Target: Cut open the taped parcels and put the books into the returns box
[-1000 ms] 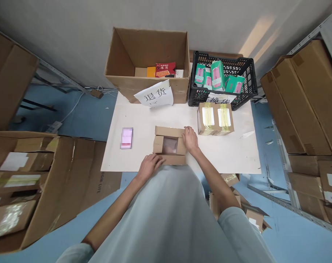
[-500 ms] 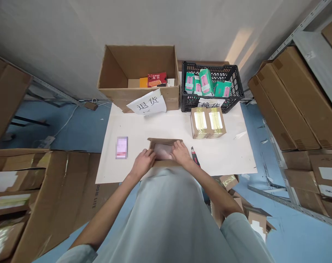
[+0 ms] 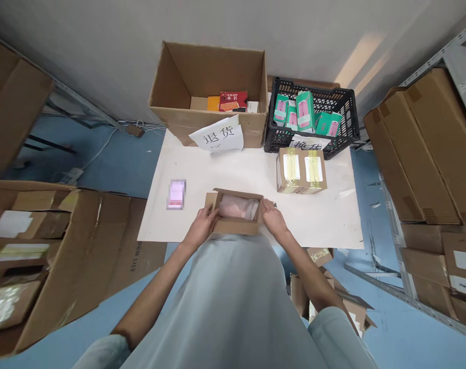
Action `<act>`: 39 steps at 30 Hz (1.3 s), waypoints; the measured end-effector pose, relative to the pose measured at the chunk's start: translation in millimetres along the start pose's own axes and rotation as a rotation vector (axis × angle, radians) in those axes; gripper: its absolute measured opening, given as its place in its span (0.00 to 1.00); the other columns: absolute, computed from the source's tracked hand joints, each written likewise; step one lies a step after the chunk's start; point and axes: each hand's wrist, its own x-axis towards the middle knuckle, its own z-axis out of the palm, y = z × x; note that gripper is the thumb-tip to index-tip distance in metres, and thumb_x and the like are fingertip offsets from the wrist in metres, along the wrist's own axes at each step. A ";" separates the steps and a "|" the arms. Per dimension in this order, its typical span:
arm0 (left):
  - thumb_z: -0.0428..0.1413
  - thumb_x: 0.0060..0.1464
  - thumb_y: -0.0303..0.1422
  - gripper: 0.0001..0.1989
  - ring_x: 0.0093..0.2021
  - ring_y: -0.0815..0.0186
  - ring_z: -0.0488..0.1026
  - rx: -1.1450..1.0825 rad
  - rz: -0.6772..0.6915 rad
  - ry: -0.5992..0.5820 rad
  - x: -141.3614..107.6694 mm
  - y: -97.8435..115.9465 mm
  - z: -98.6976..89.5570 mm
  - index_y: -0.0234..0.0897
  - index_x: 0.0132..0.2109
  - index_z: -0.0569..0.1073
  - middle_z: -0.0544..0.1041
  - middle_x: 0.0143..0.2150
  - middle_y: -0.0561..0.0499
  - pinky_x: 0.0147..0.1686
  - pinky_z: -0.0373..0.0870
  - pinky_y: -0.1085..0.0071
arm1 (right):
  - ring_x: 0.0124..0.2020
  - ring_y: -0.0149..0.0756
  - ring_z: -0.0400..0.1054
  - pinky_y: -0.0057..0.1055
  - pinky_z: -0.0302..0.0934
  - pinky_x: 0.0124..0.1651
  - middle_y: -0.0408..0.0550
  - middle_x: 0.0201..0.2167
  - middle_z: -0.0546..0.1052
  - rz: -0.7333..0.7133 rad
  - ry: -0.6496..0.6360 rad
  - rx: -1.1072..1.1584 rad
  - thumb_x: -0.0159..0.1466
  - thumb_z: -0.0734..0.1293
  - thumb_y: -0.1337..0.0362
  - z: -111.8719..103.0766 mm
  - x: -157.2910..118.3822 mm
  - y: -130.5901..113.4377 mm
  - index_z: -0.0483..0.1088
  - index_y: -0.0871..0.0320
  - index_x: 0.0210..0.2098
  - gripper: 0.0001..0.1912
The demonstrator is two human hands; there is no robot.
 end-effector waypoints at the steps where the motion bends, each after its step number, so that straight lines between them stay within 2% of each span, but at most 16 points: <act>1: 0.49 0.73 0.32 0.20 0.70 0.44 0.68 -0.008 -0.006 -0.002 -2.2 0.2 0.7 0.39 0.66 0.75 0.68 0.72 0.35 0.67 0.73 0.43 | 0.76 0.53 0.64 0.51 0.69 0.73 0.64 0.76 0.68 0.001 -0.001 0.011 0.71 0.54 0.78 -0.1 -1.3 -2.4 0.60 0.63 0.80 0.38; 4: 0.49 0.71 0.29 0.24 0.72 0.44 0.66 -0.020 -0.001 -0.015 -8.4 -1.1 -0.6 0.40 0.69 0.73 0.66 0.74 0.36 0.69 0.72 0.43 | 0.75 0.58 0.66 0.53 0.74 0.66 0.64 0.79 0.62 -0.008 0.006 0.051 0.77 0.60 0.65 -2.0 -5.8 -12.7 0.54 0.56 0.82 0.36; 5: 0.50 0.69 0.28 0.25 0.73 0.45 0.66 -0.025 0.009 -0.024 -9.8 -2.2 -1.8 0.41 0.70 0.72 0.65 0.75 0.37 0.70 0.71 0.43 | 0.75 0.61 0.65 0.54 0.76 0.64 0.65 0.81 0.57 -0.005 0.006 0.062 0.76 0.66 0.58 -2.6 -6.8 -16.5 0.51 0.56 0.83 0.40; 7: 0.51 0.66 0.25 0.29 0.73 0.46 0.66 -0.041 0.028 -0.040 -10.7 -5.2 -3.9 0.41 0.72 0.70 0.65 0.75 0.38 0.71 0.69 0.43 | 0.76 0.69 0.62 0.57 0.75 0.61 0.70 0.84 0.43 0.003 -0.008 0.065 0.67 0.78 0.47 -3.0 -6.8 -23.4 0.43 0.56 0.85 0.60; 8: 0.51 0.65 0.24 0.30 0.73 0.46 0.66 -0.048 0.034 -0.045 -10.2 -6.8 -4.5 0.41 0.72 0.70 0.65 0.75 0.37 0.72 0.69 0.43 | 0.77 0.72 0.60 0.58 0.74 0.62 0.71 0.85 0.36 0.002 -0.019 0.053 0.62 0.82 0.46 -2.6 -5.6 -26.0 0.39 0.56 0.85 0.68; 10: 0.52 0.64 0.23 0.32 0.72 0.46 0.66 -0.060 0.038 -0.050 -7.9 -9.5 -4.1 0.42 0.73 0.69 0.66 0.75 0.38 0.72 0.69 0.42 | 0.77 0.75 0.57 0.61 0.69 0.65 0.73 0.84 0.29 -0.010 -0.038 -0.001 0.55 0.86 0.48 -0.1 -0.8 -29.8 0.36 0.58 0.85 0.77; 12: 0.54 0.62 0.22 0.33 0.72 0.46 0.66 -0.066 0.033 -0.051 -5.2 -11.1 -2.2 0.43 0.72 0.70 0.66 0.74 0.39 0.71 0.69 0.43 | 0.76 0.76 0.58 0.62 0.65 0.68 0.74 0.84 0.31 -0.012 -0.043 -0.070 0.52 0.88 0.51 4.0 6.2 -32.2 0.38 0.60 0.85 0.79; 16: 0.57 0.57 0.21 0.36 0.72 0.44 0.66 -0.040 0.007 -0.071 -4.3 -8.8 -1.1 0.43 0.72 0.69 0.66 0.74 0.38 0.69 0.72 0.43 | 0.72 0.74 0.62 0.59 0.65 0.67 0.76 0.84 0.37 0.045 -0.034 -0.128 0.49 0.89 0.52 12.4 18.6 -36.2 0.44 0.62 0.84 0.78; 21: 0.60 0.65 0.31 0.33 0.71 0.41 0.67 0.005 0.030 -0.051 3.6 5.5 -11.5 0.40 0.74 0.66 0.65 0.75 0.35 0.68 0.72 0.42 | 0.74 0.72 0.60 0.59 0.62 0.69 0.74 0.84 0.38 0.080 -0.035 -0.094 0.51 0.88 0.52 14.5 22.0 -39.1 0.41 0.62 0.84 0.78; 24: 0.58 0.67 0.31 0.31 0.71 0.41 0.67 0.052 0.104 -0.067 29.1 19.0 -8.7 0.38 0.74 0.66 0.67 0.75 0.35 0.67 0.71 0.45 | 0.74 0.72 0.59 0.59 0.62 0.70 0.74 0.84 0.39 0.138 -0.060 -0.081 0.50 0.88 0.52 13.8 22.8 -41.0 0.39 0.63 0.84 0.79; 27: 0.57 0.65 0.26 0.31 0.68 0.40 0.69 0.126 0.181 -0.176 68.9 33.2 7.9 0.34 0.73 0.68 0.69 0.75 0.33 0.65 0.71 0.46 | 0.75 0.73 0.59 0.59 0.62 0.70 0.74 0.84 0.39 0.168 -0.070 -0.079 0.50 0.89 0.51 14.2 24.9 -43.6 0.39 0.64 0.84 0.79; 30: 0.54 0.66 0.23 0.27 0.66 0.40 0.70 0.260 0.153 -0.331 109.1 44.0 29.2 0.30 0.70 0.72 0.75 0.67 0.28 0.63 0.70 0.47 | 0.75 0.72 0.58 0.58 0.61 0.71 0.73 0.84 0.38 0.170 -0.075 -0.083 0.50 0.89 0.51 13.2 26.7 -45.8 0.39 0.62 0.85 0.80; 32: 0.51 0.66 0.21 0.24 0.65 0.42 0.72 0.332 0.124 -0.392 128.8 48.0 40.2 0.28 0.67 0.75 0.79 0.61 0.26 0.63 0.68 0.48 | 0.77 0.71 0.56 0.56 0.60 0.72 0.72 0.84 0.37 0.168 -0.090 -0.084 0.50 0.88 0.51 11.1 27.5 -47.0 0.37 0.62 0.85 0.80; 35: 0.51 0.66 0.19 0.21 0.61 0.44 0.75 0.397 0.110 -0.441 144.5 50.7 47.6 0.26 0.60 0.80 0.82 0.55 0.24 0.60 0.70 0.51 | 0.77 0.69 0.55 0.55 0.58 0.73 0.72 0.84 0.36 0.180 -0.125 -0.086 0.50 0.88 0.51 8.2 28.3 -49.0 0.38 0.63 0.85 0.80; 39: 0.53 0.64 0.18 0.16 0.57 0.44 0.78 0.466 0.110 -0.512 145.7 55.2 41.4 0.27 0.50 0.85 0.84 0.48 0.27 0.55 0.72 0.55 | 0.77 0.70 0.55 0.55 0.56 0.74 0.73 0.84 0.35 0.179 -0.128 -0.053 0.49 0.89 0.52 8.7 28.1 -50.2 0.36 0.63 0.85 0.83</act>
